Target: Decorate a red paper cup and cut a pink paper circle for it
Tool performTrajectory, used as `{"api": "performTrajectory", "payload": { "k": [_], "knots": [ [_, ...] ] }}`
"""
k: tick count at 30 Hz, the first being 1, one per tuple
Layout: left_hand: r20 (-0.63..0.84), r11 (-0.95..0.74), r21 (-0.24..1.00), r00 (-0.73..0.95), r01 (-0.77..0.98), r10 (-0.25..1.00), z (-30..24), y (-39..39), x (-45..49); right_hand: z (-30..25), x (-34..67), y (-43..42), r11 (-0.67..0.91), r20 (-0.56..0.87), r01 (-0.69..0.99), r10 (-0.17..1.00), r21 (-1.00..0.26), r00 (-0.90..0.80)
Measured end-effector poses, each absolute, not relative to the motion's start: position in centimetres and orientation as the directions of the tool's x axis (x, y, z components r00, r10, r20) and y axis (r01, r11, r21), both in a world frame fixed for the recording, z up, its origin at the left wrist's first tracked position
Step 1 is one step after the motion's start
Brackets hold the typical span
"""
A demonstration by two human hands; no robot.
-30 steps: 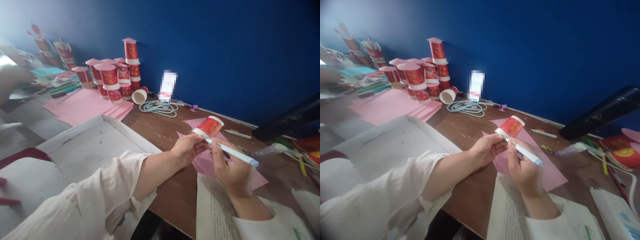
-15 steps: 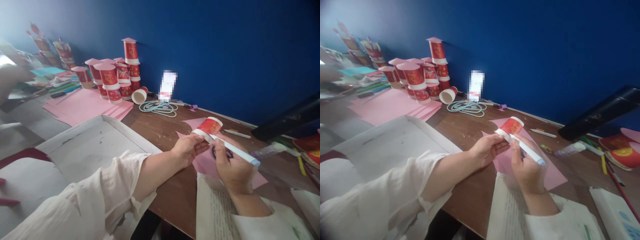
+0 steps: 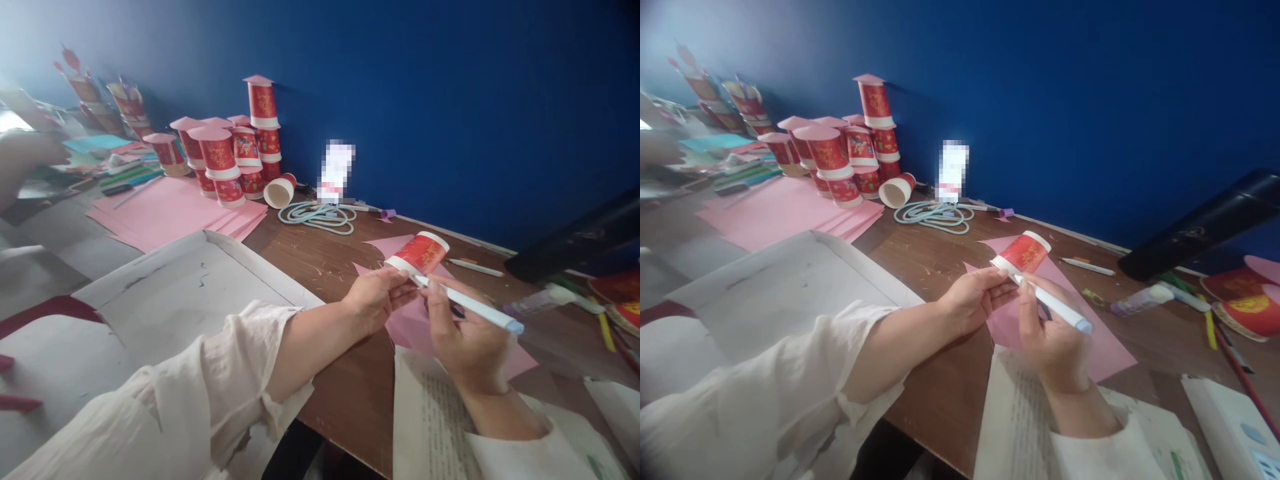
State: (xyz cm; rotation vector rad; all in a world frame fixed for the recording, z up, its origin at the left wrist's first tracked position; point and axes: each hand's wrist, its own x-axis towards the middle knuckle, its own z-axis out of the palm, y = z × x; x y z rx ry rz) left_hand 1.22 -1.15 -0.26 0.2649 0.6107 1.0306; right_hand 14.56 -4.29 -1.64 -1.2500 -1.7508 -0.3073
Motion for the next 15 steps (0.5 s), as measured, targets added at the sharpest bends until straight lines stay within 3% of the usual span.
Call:
{"api": "performTrajectory", "payload": {
  "k": [7,15],
  "knots": [
    [-0.346,0.502,0.488,0.37,-0.714,0.862,-0.44,-1.22,1.23,-1.8,15.0,-3.92,0.381,0.814,0.888,0.581,-0.259,-0.011],
    [-0.347,0.5,0.484,0.367,-0.719,0.863,-0.48,-1.18,1.26,-2.08,15.09,-3.47,0.42,0.825,0.868,0.565,-0.264,-0.022]
  ]
}}
